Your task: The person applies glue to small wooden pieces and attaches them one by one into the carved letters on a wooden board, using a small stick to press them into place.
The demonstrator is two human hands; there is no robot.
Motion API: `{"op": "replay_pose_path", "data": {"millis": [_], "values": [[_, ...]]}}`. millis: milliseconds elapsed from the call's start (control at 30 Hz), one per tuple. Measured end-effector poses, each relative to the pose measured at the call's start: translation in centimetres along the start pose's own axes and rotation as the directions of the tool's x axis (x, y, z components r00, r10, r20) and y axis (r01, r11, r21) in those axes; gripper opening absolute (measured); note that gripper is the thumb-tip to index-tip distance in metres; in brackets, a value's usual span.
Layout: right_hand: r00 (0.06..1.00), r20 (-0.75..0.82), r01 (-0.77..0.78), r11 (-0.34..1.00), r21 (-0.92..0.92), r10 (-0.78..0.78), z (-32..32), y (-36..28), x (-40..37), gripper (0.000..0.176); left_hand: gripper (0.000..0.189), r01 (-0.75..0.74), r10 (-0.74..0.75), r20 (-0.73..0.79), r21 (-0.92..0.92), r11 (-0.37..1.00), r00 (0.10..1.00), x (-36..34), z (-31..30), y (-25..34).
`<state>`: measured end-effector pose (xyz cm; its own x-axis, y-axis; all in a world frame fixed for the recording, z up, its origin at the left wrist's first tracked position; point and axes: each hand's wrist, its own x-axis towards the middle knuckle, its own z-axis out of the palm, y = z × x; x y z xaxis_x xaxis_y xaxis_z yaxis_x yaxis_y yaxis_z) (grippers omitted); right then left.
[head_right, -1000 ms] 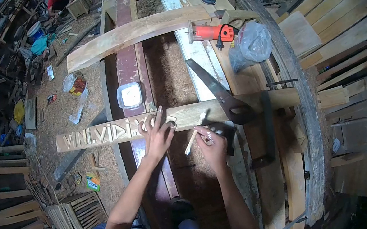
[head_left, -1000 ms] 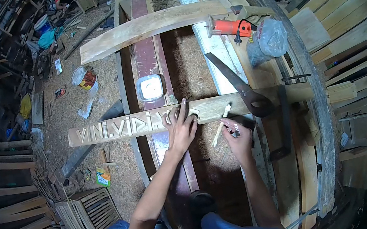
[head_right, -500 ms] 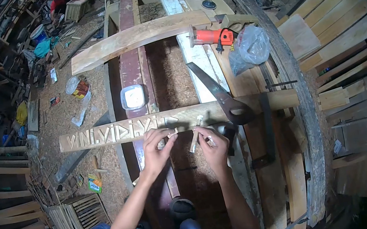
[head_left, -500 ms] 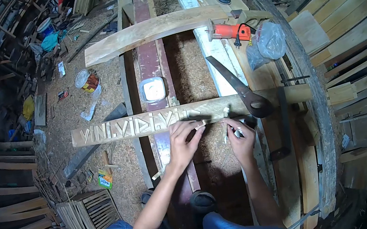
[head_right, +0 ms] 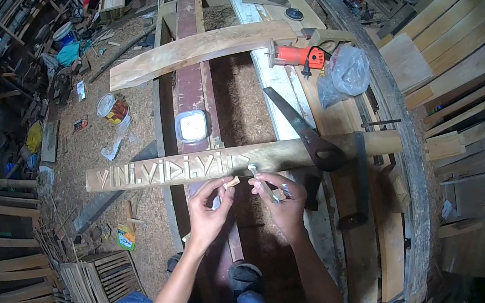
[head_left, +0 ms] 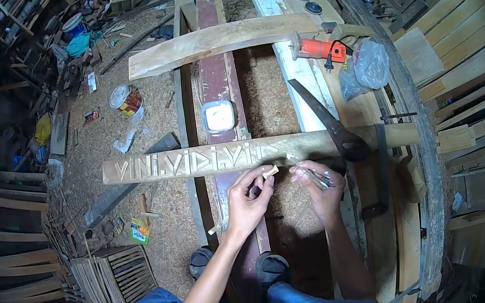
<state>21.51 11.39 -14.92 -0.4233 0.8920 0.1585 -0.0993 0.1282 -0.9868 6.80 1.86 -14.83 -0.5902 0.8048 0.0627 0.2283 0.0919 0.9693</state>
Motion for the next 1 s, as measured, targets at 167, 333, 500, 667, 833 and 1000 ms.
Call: {"op": "replay_pose_path", "data": {"millis": [167, 333, 500, 667, 833, 1000], "values": [[1.000, 0.008, -0.026, 0.988, 0.151, 0.025, 0.3, -0.5, -0.3, 0.017, 0.022, 0.075, -0.074, 0.023, -0.051, 0.996, 0.997, -0.6, -0.2, -0.1], [0.999, 0.047, -0.019, 0.977, 0.213, 0.009, 0.7, -1.2, -0.1, 0.016, 0.027, 0.106, -0.107, -0.009, -0.080, 0.991, 0.994, -0.7, -0.5, 0.6], [0.997, 0.074, 0.002, 0.975, 0.221, -0.019, 0.8, -1.2, 0.0, 0.014, 0.029, 0.057, -0.066, -0.060, -0.135, 0.989, 0.996, -0.4, -0.6, 0.4], [0.992, 0.082, 0.077, 0.981, 0.178, -0.092, 1.2, -2.5, 0.2, 0.007, 0.031, 0.092, -0.108, -0.052, -0.243, 0.966, 0.993, -0.3, -0.9, 0.1], [0.973, 0.124, 0.201, 0.979, -0.031, -0.196, 1.2, -2.5, 0.7, 0.008, 0.027, 0.083, -0.091, -0.022, -0.255, 0.963, 0.996, 0.4, -1.0, 1.1], [0.945, 0.128, 0.322, 0.929, -0.181, -0.303, 0.5, -2.1, 1.1, 0.004, 0.022, 0.021, -0.026, -0.079, -0.065, 0.998, 0.997, 1.0, -1.0, 1.9]]}}
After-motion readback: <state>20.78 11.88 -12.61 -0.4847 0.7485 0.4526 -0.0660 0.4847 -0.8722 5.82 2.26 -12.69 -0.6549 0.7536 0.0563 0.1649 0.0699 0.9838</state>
